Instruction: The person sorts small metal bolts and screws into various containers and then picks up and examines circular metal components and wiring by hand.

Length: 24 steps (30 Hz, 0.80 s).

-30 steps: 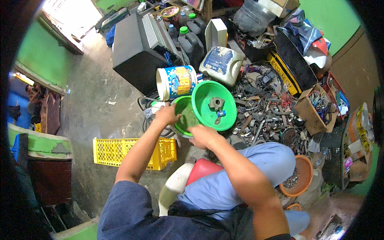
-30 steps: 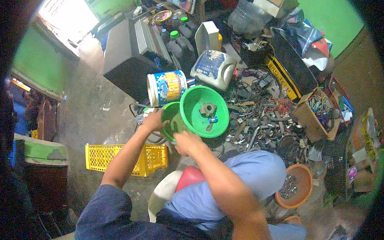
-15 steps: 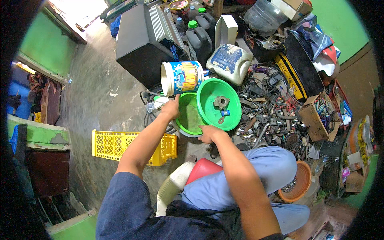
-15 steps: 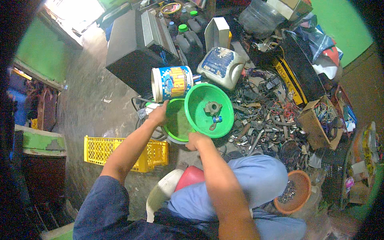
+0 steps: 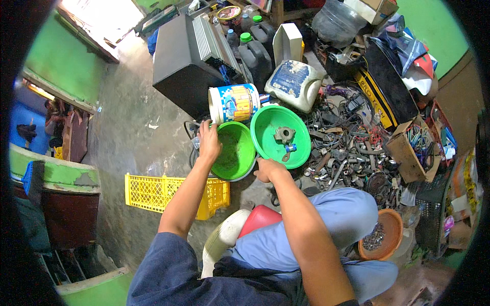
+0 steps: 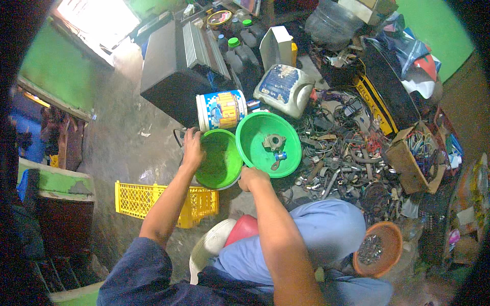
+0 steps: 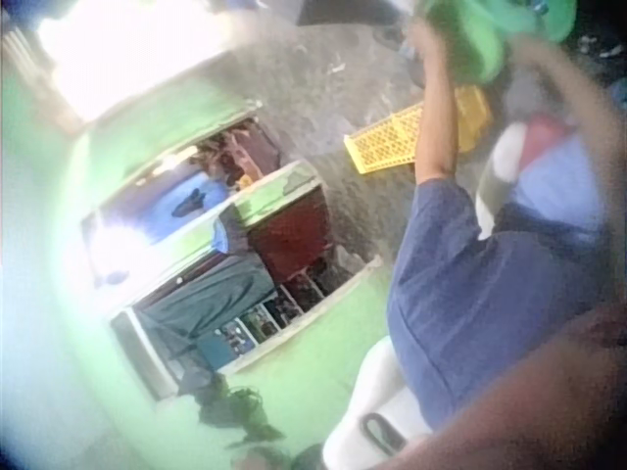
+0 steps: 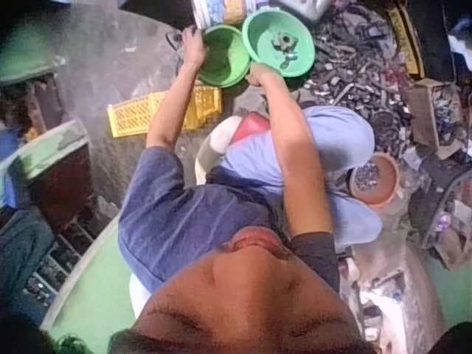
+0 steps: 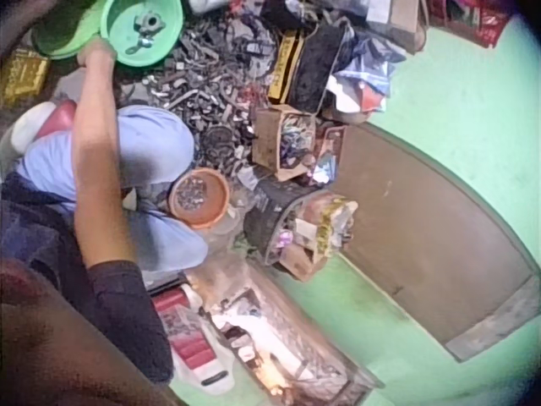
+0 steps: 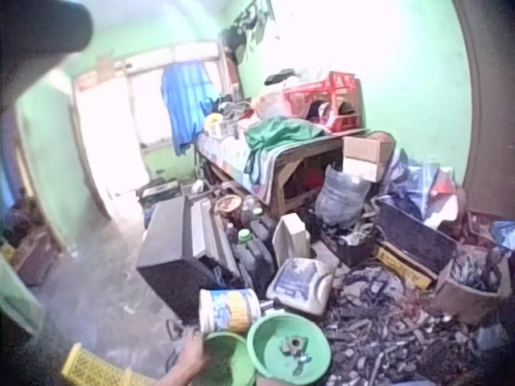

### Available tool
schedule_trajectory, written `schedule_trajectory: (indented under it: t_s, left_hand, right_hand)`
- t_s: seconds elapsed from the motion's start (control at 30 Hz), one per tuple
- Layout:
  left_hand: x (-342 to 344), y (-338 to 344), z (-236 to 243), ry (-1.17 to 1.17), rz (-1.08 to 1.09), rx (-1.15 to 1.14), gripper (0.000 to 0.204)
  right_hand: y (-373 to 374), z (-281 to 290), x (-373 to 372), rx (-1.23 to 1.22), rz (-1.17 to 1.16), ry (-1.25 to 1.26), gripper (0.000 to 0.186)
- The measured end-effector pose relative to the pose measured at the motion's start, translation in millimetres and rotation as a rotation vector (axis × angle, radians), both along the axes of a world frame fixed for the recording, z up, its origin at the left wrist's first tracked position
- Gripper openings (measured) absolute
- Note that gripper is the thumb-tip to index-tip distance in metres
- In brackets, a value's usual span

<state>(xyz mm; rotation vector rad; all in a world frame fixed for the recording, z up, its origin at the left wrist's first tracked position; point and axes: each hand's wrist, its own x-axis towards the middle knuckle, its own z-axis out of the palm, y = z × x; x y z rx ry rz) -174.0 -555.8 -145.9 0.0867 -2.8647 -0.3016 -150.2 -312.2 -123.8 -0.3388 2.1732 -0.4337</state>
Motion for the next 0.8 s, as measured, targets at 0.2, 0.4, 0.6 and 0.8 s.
schedule_trajectory:
  t_s: [0.2,0.4,0.6,0.8]
  left_hand:
    - [20,-1,19,0.013,0.103,0.102,0.050]
    - [24,-27,32,0.229,0.183,0.355,0.036]
    - [31,-52,53,0.274,0.346,0.595,0.031]
    - [42,-31,77,0.283,0.381,1.000,0.033]
  right_hand:
    - [5,-3,-1,-0.083,-0.056,0.082,0.039]
    - [1,15,-2,-0.195,-0.206,0.211,0.037]
    - [-4,20,-6,-0.384,-0.413,0.293,0.054]
    - [0,23,-3,-0.778,-0.435,0.249,0.061]
